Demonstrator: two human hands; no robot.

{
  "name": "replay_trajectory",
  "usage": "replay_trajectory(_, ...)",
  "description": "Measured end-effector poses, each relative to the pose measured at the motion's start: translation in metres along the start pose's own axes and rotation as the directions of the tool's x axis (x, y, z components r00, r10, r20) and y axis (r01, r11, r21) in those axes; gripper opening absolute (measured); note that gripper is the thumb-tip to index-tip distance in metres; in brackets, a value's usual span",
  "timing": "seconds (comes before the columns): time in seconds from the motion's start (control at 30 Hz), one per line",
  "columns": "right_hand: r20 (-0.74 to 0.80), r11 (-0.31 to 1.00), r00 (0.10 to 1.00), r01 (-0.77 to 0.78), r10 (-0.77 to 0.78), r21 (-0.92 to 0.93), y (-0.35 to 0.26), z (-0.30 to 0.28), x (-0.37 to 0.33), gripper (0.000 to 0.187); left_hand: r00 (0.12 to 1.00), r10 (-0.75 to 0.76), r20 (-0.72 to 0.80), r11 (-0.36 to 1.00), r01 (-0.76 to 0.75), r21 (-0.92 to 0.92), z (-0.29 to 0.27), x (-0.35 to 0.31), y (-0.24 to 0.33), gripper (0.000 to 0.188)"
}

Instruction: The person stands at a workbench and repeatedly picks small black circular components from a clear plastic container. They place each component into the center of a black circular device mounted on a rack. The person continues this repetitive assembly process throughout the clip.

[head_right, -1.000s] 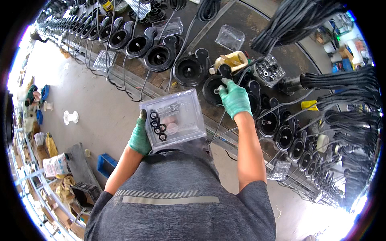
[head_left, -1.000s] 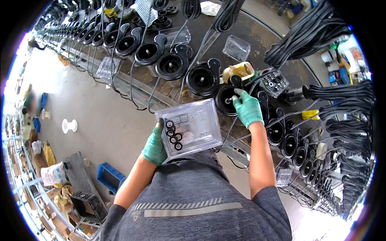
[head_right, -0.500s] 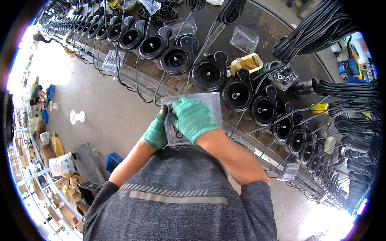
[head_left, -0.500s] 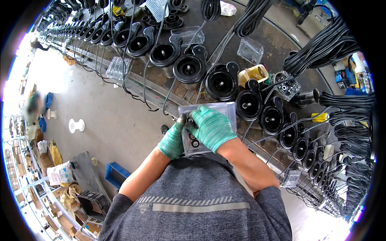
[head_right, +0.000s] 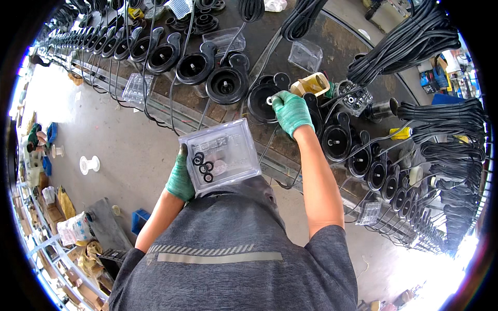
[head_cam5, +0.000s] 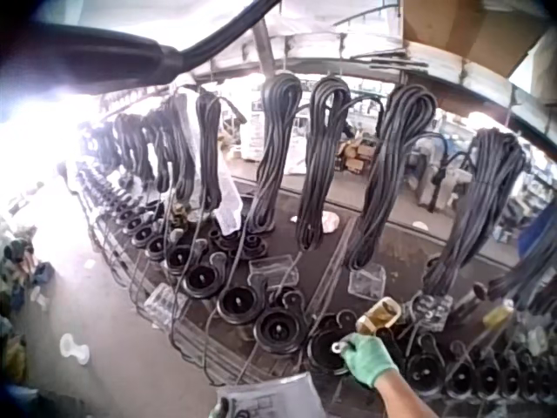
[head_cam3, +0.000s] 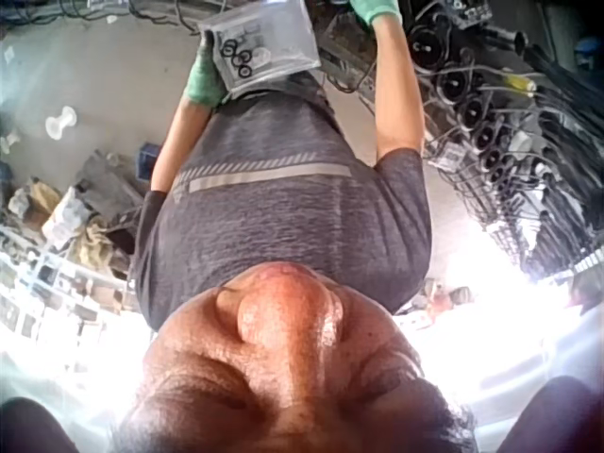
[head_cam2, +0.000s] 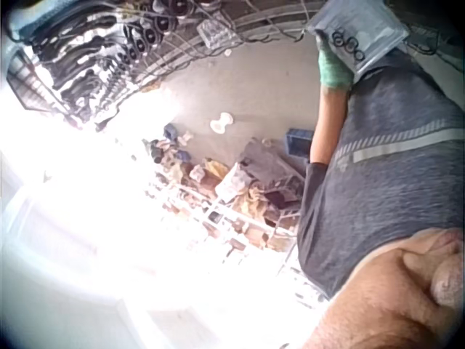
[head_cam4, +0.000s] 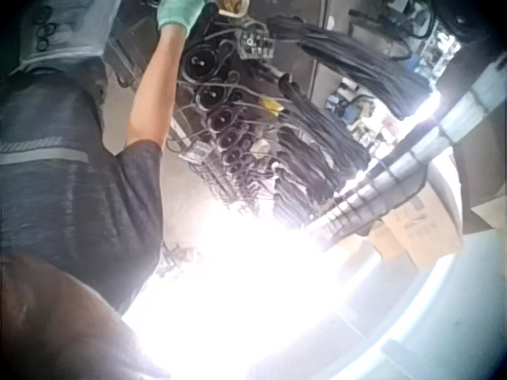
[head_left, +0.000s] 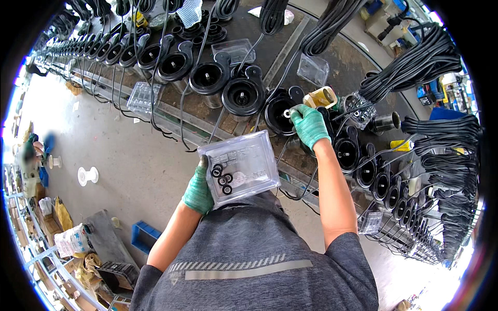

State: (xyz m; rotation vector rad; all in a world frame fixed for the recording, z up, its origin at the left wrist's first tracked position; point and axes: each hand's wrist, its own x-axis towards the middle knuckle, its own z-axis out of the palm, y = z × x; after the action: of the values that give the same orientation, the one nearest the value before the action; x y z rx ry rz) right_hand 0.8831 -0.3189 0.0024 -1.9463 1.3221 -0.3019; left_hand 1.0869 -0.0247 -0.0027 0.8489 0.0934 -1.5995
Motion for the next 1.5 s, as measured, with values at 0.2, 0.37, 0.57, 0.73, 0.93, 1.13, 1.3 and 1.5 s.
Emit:
replay_trajectory(0.2,-0.050,0.954,0.997,0.042,-0.060,-0.297,-0.014,0.005,0.003,0.029,1.000,0.007,-0.002,1.000,-0.007,-0.025,-0.002,-0.010,0.007,0.099)
replay_trajectory(0.37,-0.071,0.957,0.955,0.283,-0.288,-0.068,-0.045,0.013,-0.024,0.027,0.998,0.044,0.035,0.995,-0.040,-0.093,-0.013,-0.002,0.006,0.091)
replay_trajectory(0.57,0.332,0.727,0.695,0.686,-0.637,-0.042,-0.138,0.053,-0.098,0.025,0.997,0.074,0.021,0.993,-0.072,-0.096,-0.001,-0.003,0.012,0.085)
replay_trajectory(0.73,0.485,0.691,0.618,0.721,-0.619,-0.036,-0.138,0.088,-0.096,0.030,0.997,0.065,0.043,0.997,-0.063,-0.045,-0.018,0.003,0.016,0.073)
replay_trajectory(0.93,0.325,0.709,0.645,0.692,-0.691,0.134,-0.147,0.090,-0.092,0.026,0.997,0.081,-0.014,0.994,-0.082,-0.071,-0.028,0.000,0.023,0.083)
replay_trajectory(1.13,-0.284,0.847,0.839,0.514,-0.464,0.136,-0.125,0.061,0.005,0.020,0.995,0.097,-0.027,0.981,-0.100,-0.169,-0.034,-0.013,0.041,0.094)
replay_trajectory(1.3,-0.261,0.799,0.756,0.548,-0.600,-0.249,-0.085,0.093,0.039,0.020,0.987,0.138,-0.082,0.973,-0.150,-0.175,-0.047,-0.021,0.054,0.095)
replay_trajectory(1.5,-0.201,0.760,0.745,0.560,-0.636,-0.329,-0.087,0.099,0.020,0.028,0.990,0.115,-0.087,0.974,-0.129,-0.186,-0.068,-0.020,0.075,0.093)
